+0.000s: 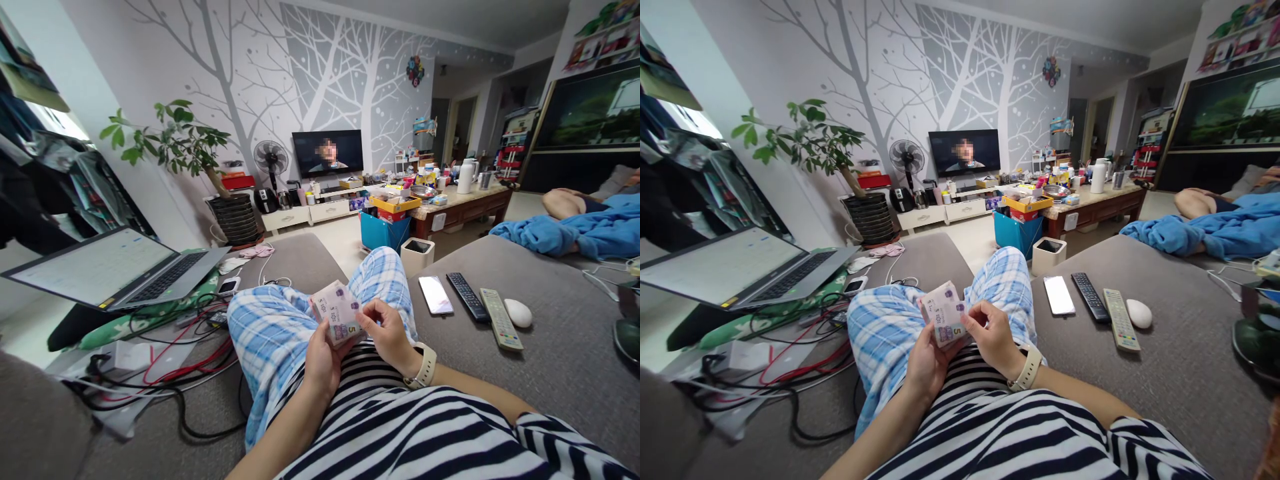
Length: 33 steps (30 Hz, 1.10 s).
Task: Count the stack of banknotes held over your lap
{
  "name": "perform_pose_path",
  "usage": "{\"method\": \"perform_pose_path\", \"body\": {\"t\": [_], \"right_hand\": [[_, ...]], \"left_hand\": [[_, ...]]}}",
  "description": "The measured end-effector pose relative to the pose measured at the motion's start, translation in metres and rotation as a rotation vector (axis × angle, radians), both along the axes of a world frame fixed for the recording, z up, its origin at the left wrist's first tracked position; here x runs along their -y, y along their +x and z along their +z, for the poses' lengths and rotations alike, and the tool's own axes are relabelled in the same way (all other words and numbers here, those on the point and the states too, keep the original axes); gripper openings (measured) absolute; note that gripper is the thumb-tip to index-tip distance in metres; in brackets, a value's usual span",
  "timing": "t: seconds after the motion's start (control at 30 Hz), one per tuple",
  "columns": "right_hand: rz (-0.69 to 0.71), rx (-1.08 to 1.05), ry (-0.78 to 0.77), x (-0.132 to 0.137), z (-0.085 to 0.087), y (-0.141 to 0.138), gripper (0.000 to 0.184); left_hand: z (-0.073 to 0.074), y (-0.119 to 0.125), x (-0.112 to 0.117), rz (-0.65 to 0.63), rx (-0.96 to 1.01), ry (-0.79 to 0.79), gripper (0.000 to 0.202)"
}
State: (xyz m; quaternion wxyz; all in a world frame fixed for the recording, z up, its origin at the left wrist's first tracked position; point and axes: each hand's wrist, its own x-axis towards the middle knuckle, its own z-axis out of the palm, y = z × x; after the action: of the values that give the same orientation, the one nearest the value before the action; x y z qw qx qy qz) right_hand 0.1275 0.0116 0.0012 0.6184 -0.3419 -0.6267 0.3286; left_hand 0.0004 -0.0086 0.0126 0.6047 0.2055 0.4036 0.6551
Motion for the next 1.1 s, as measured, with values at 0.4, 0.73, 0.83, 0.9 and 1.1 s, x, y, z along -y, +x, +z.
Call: {"method": "perform_pose_path", "body": {"t": [0.4, 0.73, 0.83, 0.9, 1.1], "right_hand": [[0.083, -0.002, 0.027, 0.002, 0.002, 0.002, 0.022], [0.197, -0.135, -0.008, -0.004, -0.002, 0.002, 0.037], [0.126, -0.169, -0.059, -0.010, -0.003, 0.001, 0.031], [0.090, -0.181, -0.093, -0.013, -0.005, 0.001, 0.026], [0.083, -0.159, -0.138, -0.016, -0.008, -0.001, 0.023]], "left_hand": [[-0.008, -0.004, -0.002, -0.014, -0.093, 0.073, 0.022], [-0.007, 0.001, -0.006, -0.095, 0.102, 0.122, 0.028], [-0.006, 0.002, -0.007, -0.078, 0.106, 0.110, 0.028], [-0.005, 0.002, -0.007, -0.043, 0.085, 0.101, 0.027], [-0.004, 0.003, -0.005, -0.062, 0.075, 0.128, 0.029]]}}
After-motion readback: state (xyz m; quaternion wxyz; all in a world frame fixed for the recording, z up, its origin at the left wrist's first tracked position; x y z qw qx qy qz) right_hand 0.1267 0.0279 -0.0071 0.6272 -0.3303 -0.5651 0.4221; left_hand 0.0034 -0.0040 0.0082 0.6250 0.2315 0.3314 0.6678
